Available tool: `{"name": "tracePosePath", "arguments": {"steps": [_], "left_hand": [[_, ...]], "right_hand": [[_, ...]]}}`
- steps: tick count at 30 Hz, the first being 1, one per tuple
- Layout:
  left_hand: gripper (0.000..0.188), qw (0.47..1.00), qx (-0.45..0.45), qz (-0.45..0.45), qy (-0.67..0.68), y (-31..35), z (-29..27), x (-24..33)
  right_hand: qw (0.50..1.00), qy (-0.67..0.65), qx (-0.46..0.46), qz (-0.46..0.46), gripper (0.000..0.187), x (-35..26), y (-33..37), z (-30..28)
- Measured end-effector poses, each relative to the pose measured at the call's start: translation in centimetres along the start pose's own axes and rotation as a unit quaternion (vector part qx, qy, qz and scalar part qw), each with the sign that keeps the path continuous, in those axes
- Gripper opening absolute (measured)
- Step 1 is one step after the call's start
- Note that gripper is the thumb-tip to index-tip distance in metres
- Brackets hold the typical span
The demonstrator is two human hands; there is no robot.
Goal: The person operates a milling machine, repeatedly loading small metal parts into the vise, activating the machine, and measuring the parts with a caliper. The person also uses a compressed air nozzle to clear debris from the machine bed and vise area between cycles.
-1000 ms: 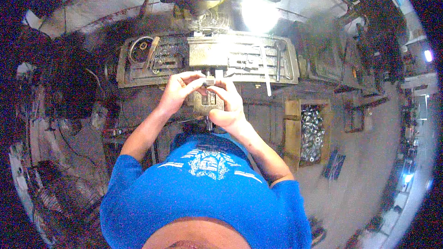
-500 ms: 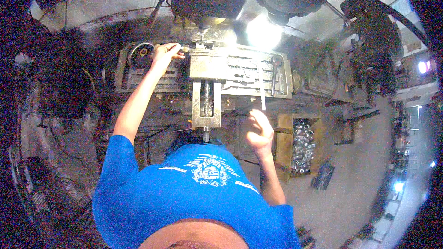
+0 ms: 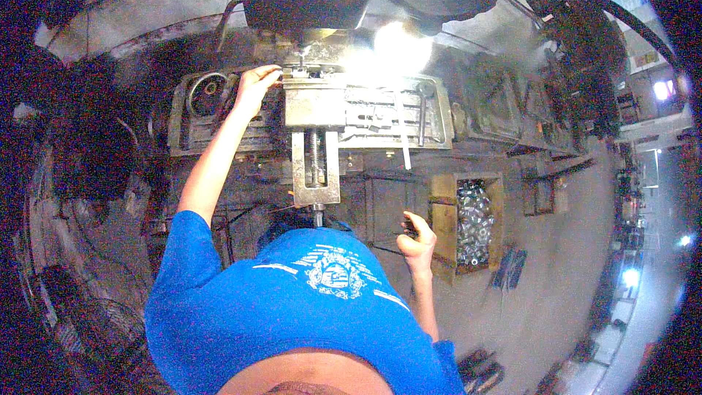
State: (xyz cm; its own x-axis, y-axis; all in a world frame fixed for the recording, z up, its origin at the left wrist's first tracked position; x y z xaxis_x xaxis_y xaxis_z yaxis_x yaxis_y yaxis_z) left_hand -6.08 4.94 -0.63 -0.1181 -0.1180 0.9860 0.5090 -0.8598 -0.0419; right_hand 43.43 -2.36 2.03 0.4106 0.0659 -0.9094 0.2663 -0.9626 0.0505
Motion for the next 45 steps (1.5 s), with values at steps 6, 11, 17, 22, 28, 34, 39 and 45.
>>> {"name": "tracePosePath", "arguments": {"steps": [6,11,17,22,28,34,39,45], "left_hand": [[0.022,1.0,-0.008,0.003,0.011,-0.2,0.0,-0.8],[0.023,0.994,-0.046,-0.094,0.004,0.2,0.0,-1.5],[0.025,0.979,-0.12,-0.075,-0.144,-1.6,0.2,-0.2],[0.026,0.983,-0.127,-0.08,-0.109,-1.7,0.2,-1.1],[0.027,0.989,-0.086,-0.1,-0.065,-0.6,0.8,-1.7],[0.026,0.988,-0.033,-0.149,-0.033,-0.3,0.5,-2.3],[0.026,0.984,-0.035,-0.116,-0.129,-1.9,0.7,-2.3],[0.034,0.984,-0.053,-0.098,-0.14,-0.8,0.3,-0.8]], "right_hand": [[0.999,0.046,-0.022,-0.009,0.044,-0.9,-0.1,0.3],[0.996,0.067,-0.053,-0.023,0.045,-0.2,0.3,0.8],[0.993,0.09,-0.062,-0.044,0.044,-1.7,0.7,1.1],[0.991,0.11,-0.064,-0.051,0.044,-2.3,0.9,1.0],[0.992,0.086,-0.087,-0.028,0.044,-1.5,0.4,1.9],[0.99,0.112,-0.08,-0.035,0.044,-1.4,0.4,1.2],[0.987,0.145,-0.072,-0.019,0.043,-1.6,1.1,0.9],[0.988,0.125,-0.069,-0.06,0.043,-0.4,0.4,0.4]]}}
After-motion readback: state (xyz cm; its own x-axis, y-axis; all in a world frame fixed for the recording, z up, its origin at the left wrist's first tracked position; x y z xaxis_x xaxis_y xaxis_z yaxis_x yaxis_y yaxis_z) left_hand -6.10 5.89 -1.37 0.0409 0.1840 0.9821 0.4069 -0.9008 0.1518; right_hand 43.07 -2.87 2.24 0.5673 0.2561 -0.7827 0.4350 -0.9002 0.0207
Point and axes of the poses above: each hand's wrist, its own y-axis away from the middle knuckle, its own z-axis out of the palm, x = y × z, the point moved 9 cm from there along -y, towards the middle knuckle, and after that the axes turned 5 degrees about -y, right-handed, at the moved point
